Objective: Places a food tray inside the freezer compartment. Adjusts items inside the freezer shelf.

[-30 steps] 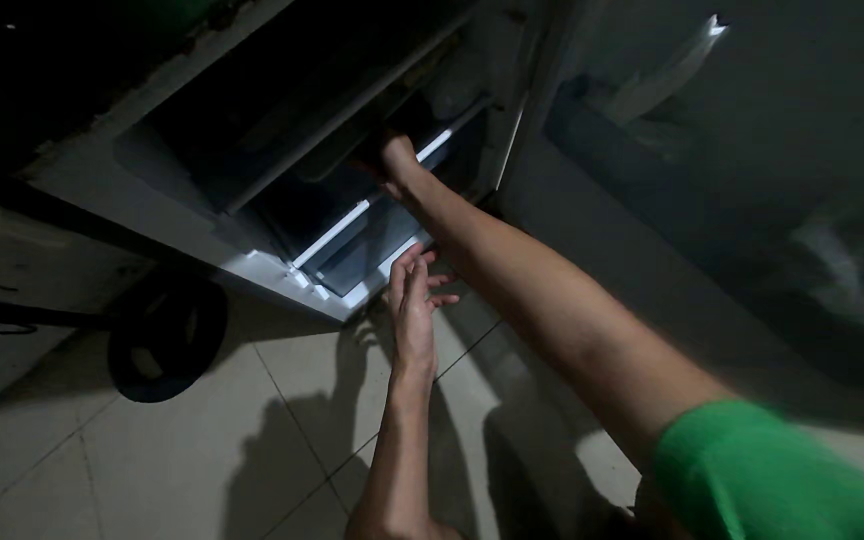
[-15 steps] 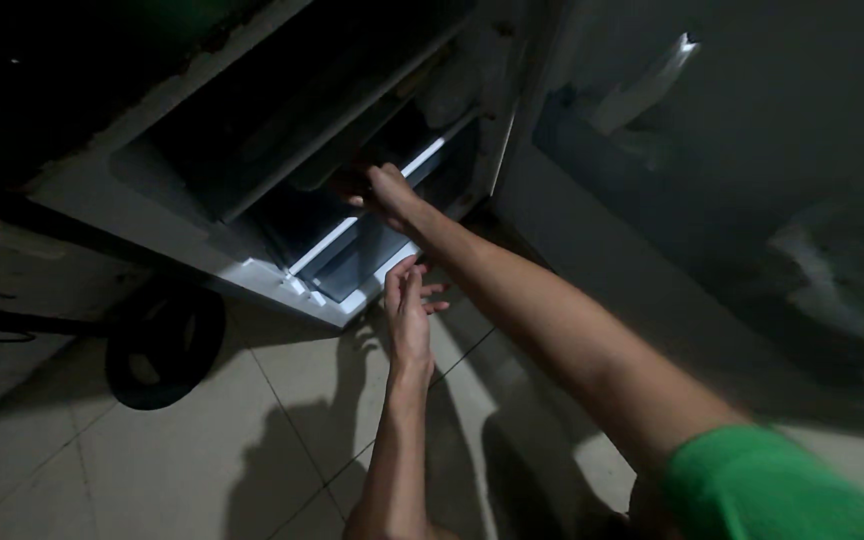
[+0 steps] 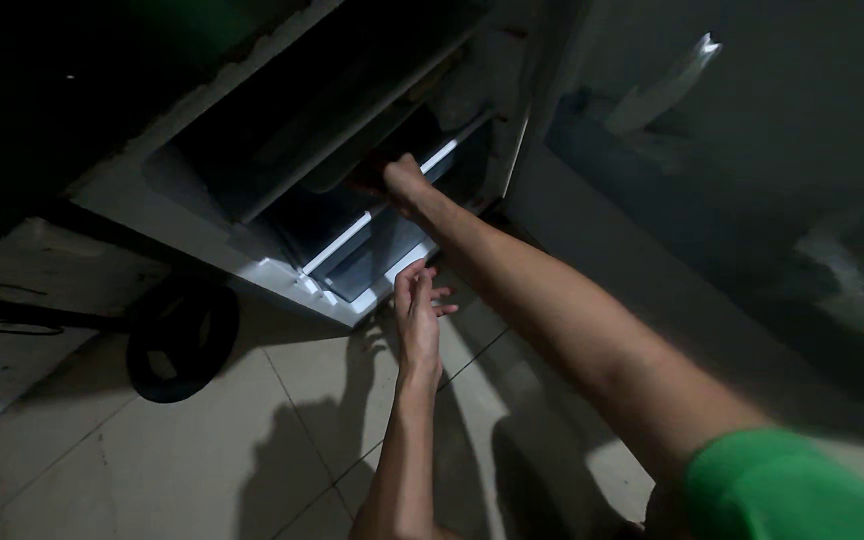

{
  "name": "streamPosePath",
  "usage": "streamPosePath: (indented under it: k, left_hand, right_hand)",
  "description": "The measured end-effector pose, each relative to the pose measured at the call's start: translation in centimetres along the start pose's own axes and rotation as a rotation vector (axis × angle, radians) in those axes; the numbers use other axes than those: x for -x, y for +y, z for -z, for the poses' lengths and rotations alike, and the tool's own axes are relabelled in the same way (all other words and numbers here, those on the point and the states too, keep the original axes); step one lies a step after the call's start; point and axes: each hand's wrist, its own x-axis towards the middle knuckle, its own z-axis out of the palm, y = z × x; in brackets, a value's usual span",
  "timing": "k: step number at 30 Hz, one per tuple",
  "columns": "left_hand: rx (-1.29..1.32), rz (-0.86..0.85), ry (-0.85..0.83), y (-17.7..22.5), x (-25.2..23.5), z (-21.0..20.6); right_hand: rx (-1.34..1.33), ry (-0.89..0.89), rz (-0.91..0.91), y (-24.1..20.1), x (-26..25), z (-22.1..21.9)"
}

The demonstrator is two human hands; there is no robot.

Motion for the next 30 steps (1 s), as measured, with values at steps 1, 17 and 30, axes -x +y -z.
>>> streamPosePath:
  k: [1, 17, 30]
  left_hand:
    - [-0.005, -0.001, -0.005, 0.0, 0.0, 0.0]
    - [0.005, 0.013, -0.039, -0.1, 0.2, -0.1]
    - [-0.008, 0.012, -0.037, -0.1, 0.2, 0.5]
  right_hand:
    - [-0.001, 0.001, 0.011, -0.1, -0.1, 0.0]
    - [0.08, -0.089, 0.063, 0.0, -2.6, 0.0]
    - [0.109, -0.066, 0.018, -0.1, 0.6, 0.7]
